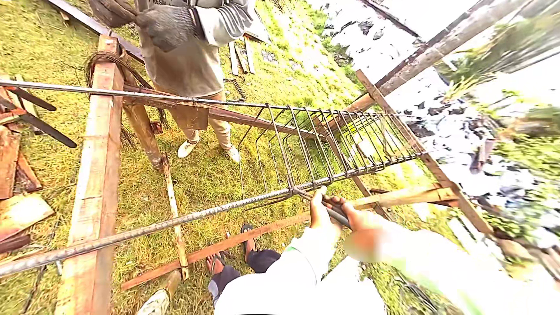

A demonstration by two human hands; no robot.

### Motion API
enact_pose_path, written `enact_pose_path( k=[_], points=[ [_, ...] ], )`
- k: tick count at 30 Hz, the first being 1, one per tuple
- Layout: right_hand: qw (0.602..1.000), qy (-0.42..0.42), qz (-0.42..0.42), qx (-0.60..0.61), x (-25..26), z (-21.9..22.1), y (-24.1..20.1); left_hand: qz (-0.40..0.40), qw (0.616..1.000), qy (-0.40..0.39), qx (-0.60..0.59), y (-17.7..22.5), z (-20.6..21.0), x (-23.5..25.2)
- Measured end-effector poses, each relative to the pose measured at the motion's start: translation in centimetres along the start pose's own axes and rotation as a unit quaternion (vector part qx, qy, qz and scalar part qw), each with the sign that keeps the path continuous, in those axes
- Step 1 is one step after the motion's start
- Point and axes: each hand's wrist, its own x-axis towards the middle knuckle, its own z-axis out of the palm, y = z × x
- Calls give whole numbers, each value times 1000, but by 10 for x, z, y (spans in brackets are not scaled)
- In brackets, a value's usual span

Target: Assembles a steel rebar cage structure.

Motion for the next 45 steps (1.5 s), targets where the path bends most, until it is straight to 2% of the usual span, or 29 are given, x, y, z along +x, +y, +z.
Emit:
enact_pose_path(
  k=[1, 2, 3, 4, 5, 6, 8, 9, 11, 13, 14, 15, 17, 19, 20, 22, 24, 26, 28, 29, 30, 34, 38, 43, 45],
  points=[
    [993, -58, -29, 103, 5, -8, 11, -15, 999, -15, 24, 1, -5, -1],
    [961, -141, -62, 228, 14, -12, 28, -27, 998, -22, 56, 0, -11, -1],
    [904, -247, -67, 343, 23, -15, 44, -40, 996, -32, 73, -1, -15, 0],
    [869, -297, -58, 392, 30, -18, 52, -45, 995, -42, 79, -1, -16, 4],
    [875, -283, -44, 391, 32, -23, 51, -40, 995, -49, 76, 1, -16, 6],
    [906, -219, -29, 360, 26, -27, 46, -34, 996, -50, 63, 1, -15, 7],
    [976, -42, -42, 208, 7, -27, 31, -26, 999, -34, 28, 1, -7, 3],
    [994, 34, -50, 94, -4, -24, 22, -27, 999, -22, 16, 2, -4, 1],
    [982, 149, -56, -106, -22, -2, 8, -19, 1000, -1, 18, 4, 1, -4],
    [942, 266, -55, -195, -21, 21, 7, -13, 999, 13, 32, 4, 4, -7],
    [958, 225, -42, -173, -19, 17, 6, -12, 999, 16, 38, 4, 4, -8],
    [983, 139, -33, -117, -17, 2, 6, -6, 999, 15, 44, 5, 4, -9],
    [998, 5, -51, 37, -8, -23, 18, -2, 997, 19, 72, 7, 3, -14],
    [990, -55, -80, 105, 4, -30, 34, -6, 994, 30, 104, 8, 1, -16],
    [991, -61, -79, 86, 3, -34, 33, -8, 993, 29, 116, 8, 0, -15],
    [998, -12, -54, -14, -4, -38, 21, -15, 991, 12, 134, 7, -2, -8],
    [997, 33, -28, -62, -8, -36, 9, -12, 989, 4, 147, 8, -2, -3],
    [1000, 10, -2, 21, -3, -38, 7, -2, 990, 13, 141, 7, 0, -4],
    [979, -55, 3, 194, 17, -36, 24, -3, 991, 3, 137, 6, -3, -7],
    [970, -69, 1, 234, 23, -36, 30, -9, 990, 0, 144, 8, -4, -8],
    [973, -74, -5, 218, 20, -43, 30, -15, 989, -5, 150, 10, -4, -10],
    [996, 38, -59, 48, 1, -59, 23, -10, 991, 1, 136, 9, -3, -6],
    [994, 75, -85, 5, 7, -53, 29, -20, 991, -3, 130, 8, 1, -5],
    [982, 105, -118, -104, -4, -48, 30, -6, 991, 15, 135, 5, 5, 0],
    [979, 124, -124, -104, -1, -41, 34, -5, 989, 10, 148, 4, 1, 3]
  ],
)
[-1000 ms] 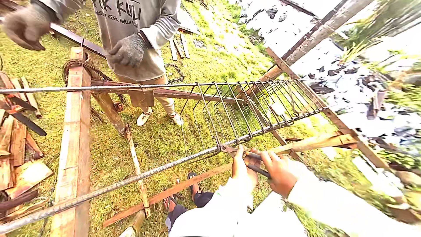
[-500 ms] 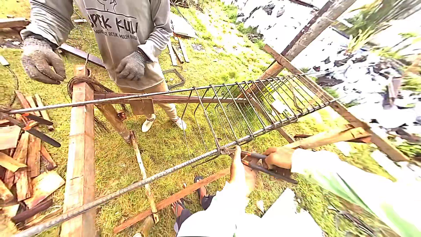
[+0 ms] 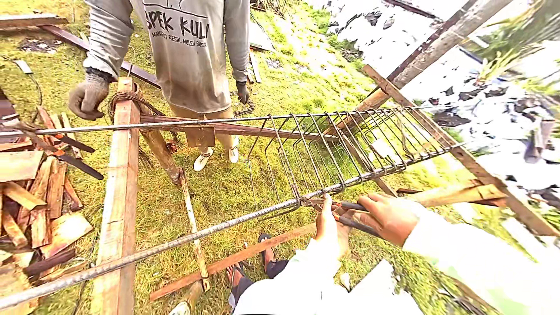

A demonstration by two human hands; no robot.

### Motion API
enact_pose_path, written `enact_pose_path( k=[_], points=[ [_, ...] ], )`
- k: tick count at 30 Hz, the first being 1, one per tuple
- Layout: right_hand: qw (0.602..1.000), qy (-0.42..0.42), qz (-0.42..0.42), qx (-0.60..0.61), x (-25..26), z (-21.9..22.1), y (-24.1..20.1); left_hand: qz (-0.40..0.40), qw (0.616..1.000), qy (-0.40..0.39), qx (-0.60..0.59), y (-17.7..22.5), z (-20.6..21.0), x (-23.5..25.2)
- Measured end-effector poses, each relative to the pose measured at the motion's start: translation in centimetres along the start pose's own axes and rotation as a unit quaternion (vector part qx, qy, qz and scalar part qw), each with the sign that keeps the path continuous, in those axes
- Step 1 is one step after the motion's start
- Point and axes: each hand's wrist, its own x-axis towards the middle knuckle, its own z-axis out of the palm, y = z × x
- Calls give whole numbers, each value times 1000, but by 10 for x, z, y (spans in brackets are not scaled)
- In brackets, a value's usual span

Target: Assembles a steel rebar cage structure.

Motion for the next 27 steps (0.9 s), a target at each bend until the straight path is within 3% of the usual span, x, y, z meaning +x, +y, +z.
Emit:
enact_pose_path(
  k=[9, 15, 19, 24, 27],
  points=[
    [998, -17, 38, 52, -7, -5, -10, 0, 1000, -6, 30, 1, -12, 1],
    [998, 25, 14, 52, -8, 9, -1, -9, 998, 0, 55, -4, -17, -3],
    [999, -20, 27, 39, -12, -5, -13, -7, 999, -3, 38, -1, -14, -5],
    [999, 37, -4, 38, -9, 8, -4, -5, 1000, -2, -2, 1, -7, -12],
    [999, 28, 2, 30, -9, 4, -5, -1, 1000, -4, -14, 1, -5, -12]
  ],
)
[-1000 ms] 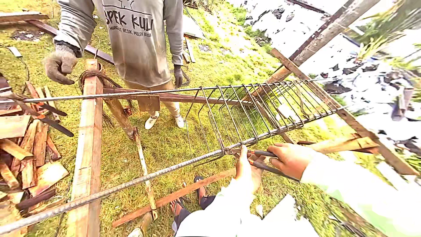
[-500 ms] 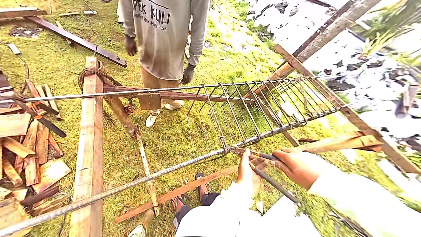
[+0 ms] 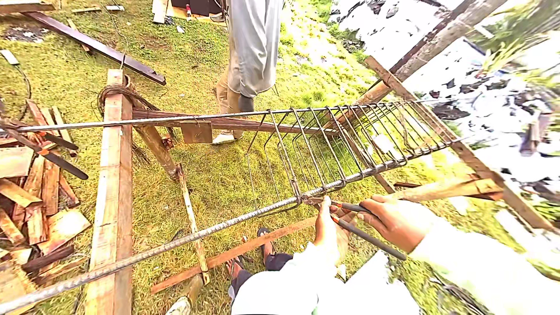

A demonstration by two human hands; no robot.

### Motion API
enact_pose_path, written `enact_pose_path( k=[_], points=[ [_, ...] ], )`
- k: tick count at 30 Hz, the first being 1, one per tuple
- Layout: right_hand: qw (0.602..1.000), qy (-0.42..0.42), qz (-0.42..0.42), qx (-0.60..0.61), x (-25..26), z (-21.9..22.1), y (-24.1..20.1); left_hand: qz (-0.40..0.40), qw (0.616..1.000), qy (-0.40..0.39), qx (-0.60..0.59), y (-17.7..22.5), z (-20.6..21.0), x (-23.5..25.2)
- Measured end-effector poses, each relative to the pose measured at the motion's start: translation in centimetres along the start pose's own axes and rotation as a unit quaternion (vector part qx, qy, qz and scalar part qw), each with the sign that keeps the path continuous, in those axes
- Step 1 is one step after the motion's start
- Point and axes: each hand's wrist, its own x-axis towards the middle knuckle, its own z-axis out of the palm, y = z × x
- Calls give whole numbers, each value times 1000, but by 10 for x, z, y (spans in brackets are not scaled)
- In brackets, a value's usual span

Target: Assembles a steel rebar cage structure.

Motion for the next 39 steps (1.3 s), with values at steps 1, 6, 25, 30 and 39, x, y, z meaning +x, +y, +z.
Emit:
enact_pose_path(
  k=[1, 6, 25, 30, 39],
  points=[
    [1000, 1, -3, -8, 0, -1, 0, 2, 1000, -5, -2, 0, 0, 1],
    [978, 123, -62, -157, -10, 12, 1, 8, 998, 20, -52, 4, 9, 3],
    [853, -244, 125, 444, 25, 47, 23, -30, 996, 19, 78, 0, -19, -2],
    [918, -193, 101, 330, 19, 24, 5, -31, 996, 31, 81, 5, -17, -3],
    [987, -139, 47, 70, 20, 6, 3, -35, 997, 29, 63, 6, -4, -2]
  ],
)
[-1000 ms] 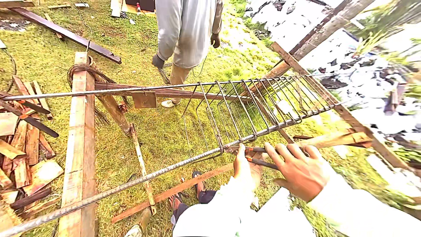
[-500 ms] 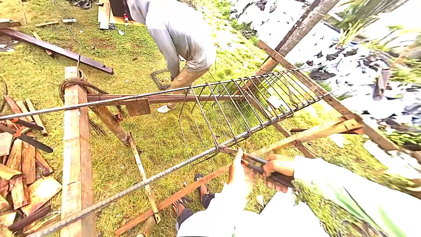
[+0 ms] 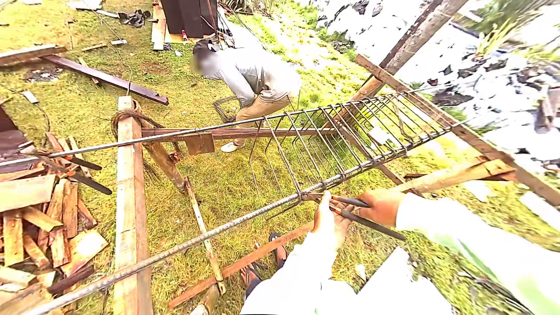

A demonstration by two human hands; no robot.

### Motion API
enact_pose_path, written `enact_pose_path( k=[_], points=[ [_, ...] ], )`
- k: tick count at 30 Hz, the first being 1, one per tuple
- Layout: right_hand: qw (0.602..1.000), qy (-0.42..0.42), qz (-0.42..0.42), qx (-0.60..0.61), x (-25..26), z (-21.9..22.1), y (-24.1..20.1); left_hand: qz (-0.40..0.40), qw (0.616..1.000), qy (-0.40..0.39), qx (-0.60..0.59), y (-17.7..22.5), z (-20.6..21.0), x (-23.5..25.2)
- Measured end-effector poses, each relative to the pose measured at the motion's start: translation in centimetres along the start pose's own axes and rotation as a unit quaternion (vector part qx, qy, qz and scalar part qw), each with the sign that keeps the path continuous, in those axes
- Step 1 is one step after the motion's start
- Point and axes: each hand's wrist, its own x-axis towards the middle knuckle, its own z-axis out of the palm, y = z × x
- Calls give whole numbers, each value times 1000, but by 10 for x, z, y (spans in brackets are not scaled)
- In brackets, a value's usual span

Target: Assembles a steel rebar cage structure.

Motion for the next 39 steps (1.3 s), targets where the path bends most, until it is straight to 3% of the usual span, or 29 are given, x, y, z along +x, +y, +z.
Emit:
enact_pose_path(
  k=[5, 9, 14, 18, 24, 27, 29, 30, 32, 33, 37, 39],
  points=[
    [996, 74, 21, -53, -21, 19, -17, 6, 1000, 10, 15, -1, 1, 2],
    [976, 151, 32, -151, -11, 60, -14, 2, 1000, 10, 28, -3, -7, 9],
    [951, 256, 22, -173, -1, 91, -4, -5, 999, 5, 38, -6, -14, 9],
    [840, 484, -18, -245, 10, 109, 1, -3, 1000, -20, 18, -2, -12, 3],
    [794, 530, -87, -286, 25, 94, 21, -6, 996, -48, 76, 8, -35, -6],
    [810, 505, -94, -283, 32, 96, 29, -5, 998, -6, 65, 7, -65, 6],
    [857, 436, -70, -266, 26, 86, 22, 1, 998, 20, 54, 6, -83, 16],
    [890, 380, -50, -247, 19, 79, 15, 3, 998, 31, 52, 6, -88, 18],
    [970, 183, 23, -160, 3, 56, -6, 7, 998, 41, 55, 4, -92, 19],
    [986, 115, 43, -116, 0, 46, -13, 9, 997, 39, 59, 4, -92, 19],
    [997, 53, 11, 53, 7, 43, 0, 12, 997, 22, 68, 4, -91, 15],
    [974, 41, -30, 222, 8, 57, 13, 16, 996, 17, 81, 8, -97, 9]
  ],
)
